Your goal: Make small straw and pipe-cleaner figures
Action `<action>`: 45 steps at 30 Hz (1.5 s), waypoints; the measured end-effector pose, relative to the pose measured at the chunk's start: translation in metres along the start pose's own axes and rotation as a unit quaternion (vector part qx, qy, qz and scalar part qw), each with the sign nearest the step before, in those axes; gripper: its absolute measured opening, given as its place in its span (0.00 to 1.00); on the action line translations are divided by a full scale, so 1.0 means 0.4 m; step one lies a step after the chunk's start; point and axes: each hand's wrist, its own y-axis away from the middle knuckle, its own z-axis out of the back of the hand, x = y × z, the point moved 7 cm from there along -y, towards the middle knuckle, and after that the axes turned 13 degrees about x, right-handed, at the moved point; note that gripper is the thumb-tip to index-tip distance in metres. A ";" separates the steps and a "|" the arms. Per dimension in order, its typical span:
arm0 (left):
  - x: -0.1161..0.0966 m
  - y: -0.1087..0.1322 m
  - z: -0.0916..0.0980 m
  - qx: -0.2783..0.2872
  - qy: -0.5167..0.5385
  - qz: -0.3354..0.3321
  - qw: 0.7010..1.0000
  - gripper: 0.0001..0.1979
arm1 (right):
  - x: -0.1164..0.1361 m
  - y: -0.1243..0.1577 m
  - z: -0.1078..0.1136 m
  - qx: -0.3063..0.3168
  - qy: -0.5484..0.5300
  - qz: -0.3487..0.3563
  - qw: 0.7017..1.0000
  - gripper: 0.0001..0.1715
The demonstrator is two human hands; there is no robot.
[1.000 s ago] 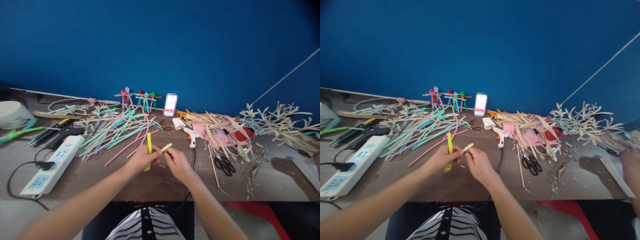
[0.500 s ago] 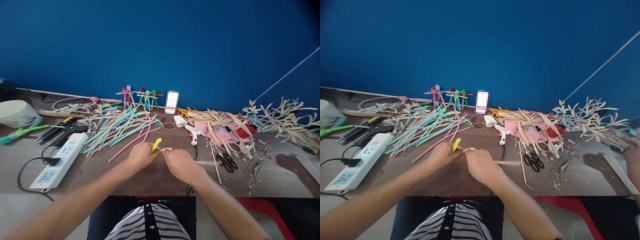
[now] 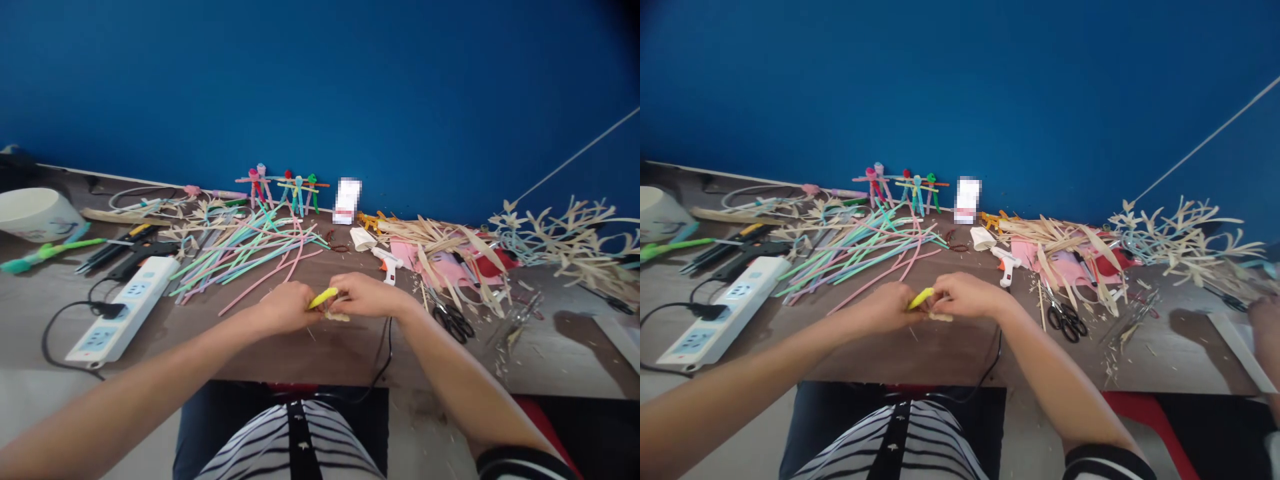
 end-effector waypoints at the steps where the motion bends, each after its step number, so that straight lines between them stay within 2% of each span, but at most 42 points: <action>1: -0.003 0.002 0.000 0.001 0.038 -0.028 0.999 0.13 | -0.015 -0.008 -0.007 0.020 -0.072 0.021 0.997 0.09; 4: -0.011 0.009 0.005 -0.005 0.145 -0.102 0.984 0.11 | -0.067 -0.024 -0.033 0.044 -0.281 0.038 0.958 0.08; 6: -0.008 0.010 0.009 -0.014 0.196 -0.116 0.974 0.11 | -0.093 -0.030 -0.051 0.032 -0.371 0.033 0.928 0.10; 9: 0.003 0.008 0.014 -0.035 0.253 -0.107 0.961 0.12 | -0.115 -0.033 -0.073 0.003 -0.422 0.019 0.906 0.12; 13: 0.026 0.003 0.024 -0.076 0.295 -0.067 0.950 0.12 | -0.126 -0.034 -0.092 -0.052 -0.418 -0.010 0.907 0.14; 17: 0.049 -0.009 0.028 -0.104 0.279 -0.035 0.954 0.12 | -0.112 -0.029 -0.100 -0.095 -0.327 -0.056 0.939 0.18; 21: 0.078 -0.022 0.026 -0.120 0.211 0.026 0.970 0.14 | -0.064 -0.009 -0.086 -0.145 -0.084 -0.125 0.978 0.14; 23: 0.083 -0.026 0.025 -0.112 0.151 0.058 0.980 0.14 | -0.041 0.000 -0.086 -0.139 0.028 -0.173 0.975 0.12; 26: 0.075 -0.029 0.025 -0.096 0.052 0.082 0.991 0.14 | -0.020 0.009 -0.085 -0.119 0.118 -0.223 0.960 0.13; 30: 0.054 -0.030 0.020 -0.069 -0.043 0.069 0.994 0.14 | -0.007 0.016 -0.055 -0.141 0.127 -0.195 0.962 0.13; 33: 0.042 -0.026 0.011 -0.031 -0.031 0.029 0.999 0.14 | -0.019 0.011 -0.027 -0.159 0.062 -0.128 0.977 0.08; 36: 0.024 -0.015 0.004 -0.001 0.071 -0.049 0.996 0.11 | -0.056 -0.010 -0.027 -0.125 -0.112 -0.053 0.984 0.05; 38: 0.014 -0.009 0.002 0.006 0.145 -0.102 0.984 0.10 | -0.084 -0.028 -0.042 -0.097 -0.254 -0.015 0.962 0.06; 40: 0.013 -0.007 0.002 0.002 0.208 -0.129 0.970 0.10 | -0.108 -0.043 -0.059 -0.084 -0.366 0.002 0.927 0.09; 43: 0.028 -0.008 0.002 -0.013 0.278 -0.113 0.954 0.10 | -0.141 -0.054 -0.083 -0.097 -0.457 -0.011 0.884 0.10; 45: 0.039 -0.009 0.002 -0.011 0.305 -0.089 0.948 0.12 | -0.151 -0.055 -0.094 -0.107 -0.472 -0.026 0.875 0.10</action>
